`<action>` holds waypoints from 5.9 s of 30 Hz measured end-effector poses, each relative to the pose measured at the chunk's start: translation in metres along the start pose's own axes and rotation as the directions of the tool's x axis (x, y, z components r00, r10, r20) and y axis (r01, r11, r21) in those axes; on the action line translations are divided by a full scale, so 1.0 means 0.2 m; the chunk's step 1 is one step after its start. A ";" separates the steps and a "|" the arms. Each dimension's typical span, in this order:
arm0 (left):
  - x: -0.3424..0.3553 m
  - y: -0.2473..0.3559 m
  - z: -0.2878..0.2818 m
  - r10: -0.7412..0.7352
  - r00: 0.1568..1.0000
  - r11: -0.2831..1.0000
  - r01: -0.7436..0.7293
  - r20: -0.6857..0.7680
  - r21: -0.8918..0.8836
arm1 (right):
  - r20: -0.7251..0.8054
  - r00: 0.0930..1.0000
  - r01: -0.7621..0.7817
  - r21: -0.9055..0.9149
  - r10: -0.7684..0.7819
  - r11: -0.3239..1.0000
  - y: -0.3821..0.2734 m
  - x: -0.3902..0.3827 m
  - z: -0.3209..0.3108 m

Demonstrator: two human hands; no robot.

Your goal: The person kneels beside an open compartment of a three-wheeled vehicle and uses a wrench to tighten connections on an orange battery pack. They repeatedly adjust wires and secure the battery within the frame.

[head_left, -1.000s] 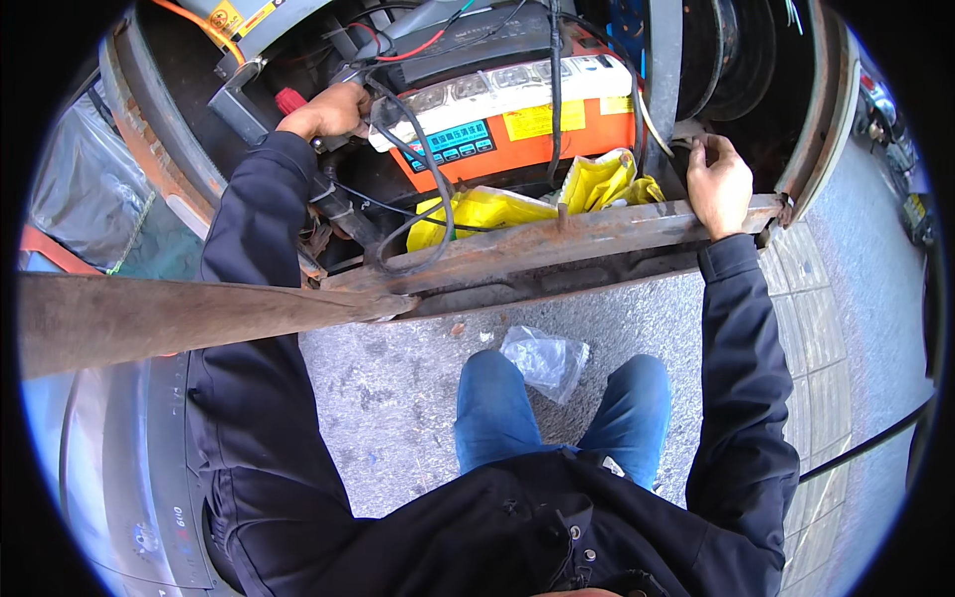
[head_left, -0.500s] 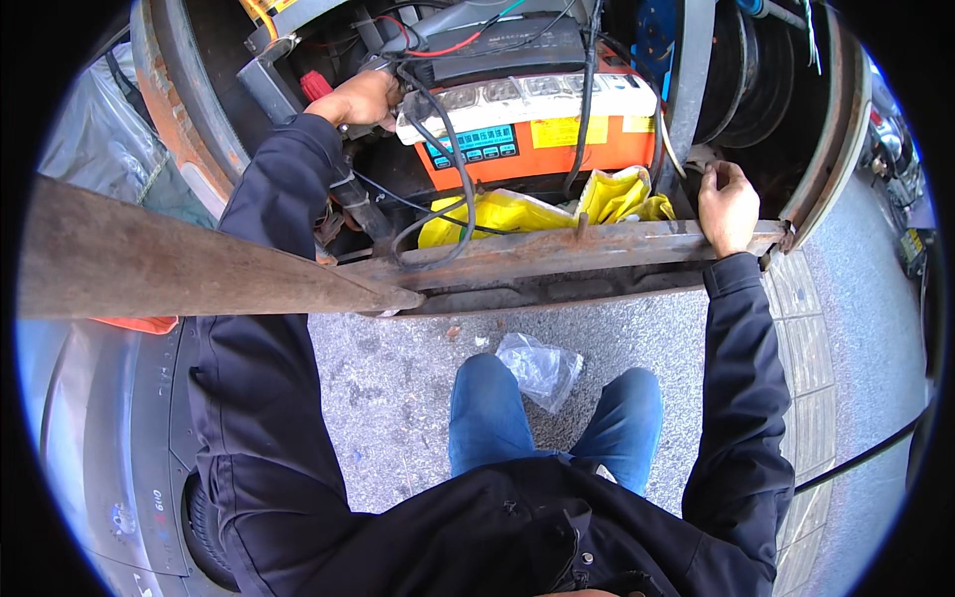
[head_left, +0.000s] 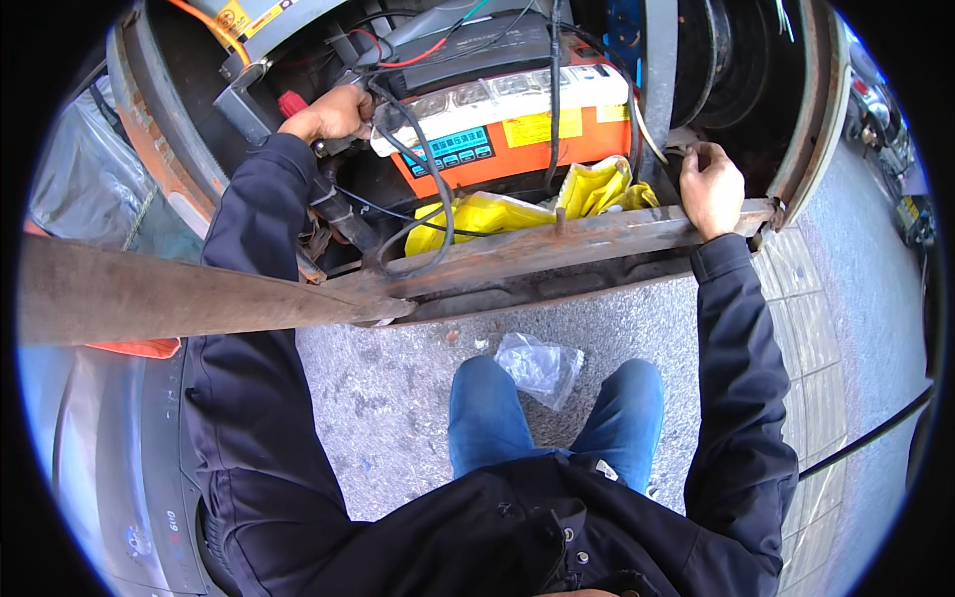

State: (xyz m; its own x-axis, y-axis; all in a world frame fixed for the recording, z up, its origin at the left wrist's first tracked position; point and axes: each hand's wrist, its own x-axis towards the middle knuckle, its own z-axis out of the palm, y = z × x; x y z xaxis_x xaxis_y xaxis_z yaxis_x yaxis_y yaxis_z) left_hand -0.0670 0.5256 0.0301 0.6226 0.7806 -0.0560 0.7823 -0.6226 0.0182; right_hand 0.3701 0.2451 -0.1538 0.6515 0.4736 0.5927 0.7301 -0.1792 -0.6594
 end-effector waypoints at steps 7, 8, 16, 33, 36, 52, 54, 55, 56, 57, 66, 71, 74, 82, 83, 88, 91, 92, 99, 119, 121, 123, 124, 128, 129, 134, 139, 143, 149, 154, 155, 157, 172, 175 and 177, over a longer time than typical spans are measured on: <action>-0.02 -0.03 0.00 0.018 0.998 0.998 -0.014 -0.054 0.059 | -0.023 1.000 0.018 0.037 -0.017 0.999 -0.02 -0.01 -0.01; -0.02 -0.10 0.00 0.029 1.000 0.999 -0.029 0.001 -0.040 | -0.021 1.000 0.019 0.048 -0.018 0.999 -0.03 -0.01 0.00; -0.07 0.10 -0.05 -0.074 0.996 0.975 0.081 -0.042 0.205 | -0.007 1.000 0.006 -0.002 -0.006 1.000 -0.02 -0.01 -0.01; -0.07 0.14 -0.03 -0.023 0.995 0.946 0.054 -0.101 0.319 | -0.008 1.000 0.011 -0.028 -0.011 1.000 -0.01 -0.01 0.00; -0.03 0.03 -0.01 -0.034 0.997 0.969 0.051 -0.076 0.241 | -0.012 1.000 0.019 -0.018 -0.019 1.000 -0.01 0.00 0.01; -0.02 0.07 -0.02 -0.133 0.987 0.989 0.125 0.092 0.082 | -0.010 1.000 -0.002 -0.028 0.002 1.000 0.01 0.00 0.00; -0.05 0.13 -0.04 -0.177 0.974 0.978 0.158 0.141 0.138 | -0.009 1.000 0.003 -0.038 -0.003 0.999 0.02 0.00 0.01; -0.07 0.14 -0.05 -0.179 0.973 0.976 0.158 0.143 0.152 | -0.010 1.000 0.011 -0.040 -0.012 0.999 0.02 0.00 0.01; -0.08 0.14 -0.06 -0.181 0.973 0.973 0.157 0.145 0.167 | -0.011 1.000 0.020 -0.041 -0.020 0.999 0.02 0.00 0.02; -0.09 0.13 -0.06 -0.158 0.981 0.974 0.136 0.114 0.181 | -0.007 1.000 0.011 -0.033 -0.012 0.999 0.01 0.00 0.02; -0.06 0.08 -0.05 -0.065 0.996 0.962 0.046 0.061 0.269 | -0.008 1.000 0.000 -0.012 0.000 1.000 0.02 0.00 0.02; -0.05 0.00 -0.04 -0.089 0.991 0.990 0.099 0.101 -0.102 | -0.014 1.000 0.006 -0.017 -0.007 1.000 0.02 0.00 0.02; -0.06 0.01 -0.03 -0.107 0.993 0.989 0.111 0.040 -0.102 | 0.004 1.000 -0.026 -0.013 0.026 1.000 0.01 0.00 0.02; -0.07 0.07 -0.04 -0.068 0.997 0.997 0.069 -0.020 0.047 | -0.013 1.000 -0.011 -0.037 0.011 0.999 0.01 0.00 0.02; -0.05 -0.05 -0.02 -0.056 0.998 0.996 0.057 0.009 -0.064 | -0.014 1.000 -0.011 -0.027 0.010 1.000 -0.01 0.00 0.03; -0.05 0.12 -0.04 -0.076 0.996 0.996 0.074 0.048 0.039 | -0.016 1.000 -0.024 -0.045 0.023 0.999 0.02 0.00 0.01; -0.07 0.14 -0.05 -0.102 0.994 0.981 0.106 -0.034 0.164 | -0.018 1.000 -0.017 -0.037 0.017 0.999 0.01 0.00 0.02; -0.07 0.15 -0.05 -0.090 0.995 0.973 0.097 -0.044 0.208 | -0.019 1.000 -0.021 -0.032 0.020 0.999 0.01 0.00 0.02; -0.04 0.04 -0.01 -0.013 1.000 0.999 0.014 -0.005 0.053 | -0.022 0.999 -0.034 -0.021 0.033 0.999 0.01 0.00 0.02; 0.00 -0.04 0.02 0.077 0.996 0.981 -0.069 -0.037 0.184 | -0.047 0.999 -0.014 -0.002 0.014 1.000 -0.01 -0.01 0.01; -0.01 0.03 0.01 0.075 0.995 0.979 -0.059 -0.073 0.195 | -0.061 0.998 -0.014 -0.015 0.014 1.000 0.00 -0.01 0.01; -0.02 0.06 0.01 0.087 0.994 0.968 -0.069 -0.067 0.240 | -0.055 0.998 -0.018 -0.018 0.017 1.000 -0.01 -0.01 0.00; -0.03 0.06 0.00 0.091 0.994 0.962 -0.071 -0.064 0.264 | -0.051 0.999 -0.019 -0.017 0.019 1.000 -0.01 -0.01 0.00; -0.03 0.00 -0.02 0.086 0.993 0.994 -0.080 -0.080 0.076 | -0.036 0.999 -0.018 0.004 0.019 1.000 -0.02 -0.01 0.00; -0.01 0.02 -0.05 0.032 0.999 0.998 -0.031 -0.009 0.058 | -0.042 0.999 -0.014 0.006 0.014 1.000 -0.02 -0.01 0.00; -0.02 0.01 -0.07 -0.062 0.989 0.993 0.074 0.132 -0.092 | -0.021 1.000 -0.022 -0.005 0.022 1.000 -0.02 -0.01 -0.01; -0.02 -0.01 -0.05 -0.083 0.986 0.991 0.097 0.146 -0.097 | -0.029 1.000 -0.006 0.026 0.007 1.000 -0.02 -0.02 -0.01; -0.02 0.00 -0.05 -0.059 0.998 0.998 0.058 0.025 0.038 | -0.035 0.999 -0.006 0.015 0.007 1.000 -0.01 -0.02 0.00; -0.03 0.07 0.02 0.048 0.989 0.971 -0.013 -0.143 0.239 | -0.048 0.999 0.003 0.036 -0.001 0.999 -0.02 -0.02 -0.01; -0.03 0.05 0.01 0.022 0.999 0.991 -0.015 -0.049 0.131 | -0.037 0.999 0.005 0.037 -0.003 0.999 -0.01 -0.02 -0.01; -0.01 0.00 0.00 0.022 1.000 0.998 -0.022 -0.009 0.053 | -0.036 0.999 0.006 0.035 -0.005 0.999 -0.02 -0.01 -0.01; -0.01 0.00 -0.02 -0.001 0.997 1.000 0.001 0.080 0.000 | -0.031 1.000 0.005 0.033 -0.004 0.999 -0.02 -0.01 -0.01; 0.00 0.02 -0.01 0.042 0.999 0.998 -0.044 0.024 0.055 | -0.021 1.000 -0.006 0.026 0.007 1.000 -0.01 -0.01 0.01; -0.01 0.07 -0.01 -0.007 1.000 0.990 0.006 0.006 0.138 | -0.027 1.000 -0.006 0.019 0.007 1.000 0.00 -0.01 0.01; -0.03 0.11 -0.02 0.010 1.000 0.982 -0.007 -0.016 0.187 | -0.027 1.000 -0.008 0.007 0.008 1.000 0.00 -0.01 0.00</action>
State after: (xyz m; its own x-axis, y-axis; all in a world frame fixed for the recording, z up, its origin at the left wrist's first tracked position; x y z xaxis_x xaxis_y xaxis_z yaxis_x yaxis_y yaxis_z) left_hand -0.0529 0.5069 0.0345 0.6306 0.7751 -0.0395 0.7604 -0.6273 -0.1680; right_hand 0.3686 0.2451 -0.1550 0.6625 0.4488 0.5997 0.7237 -0.1769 -0.6671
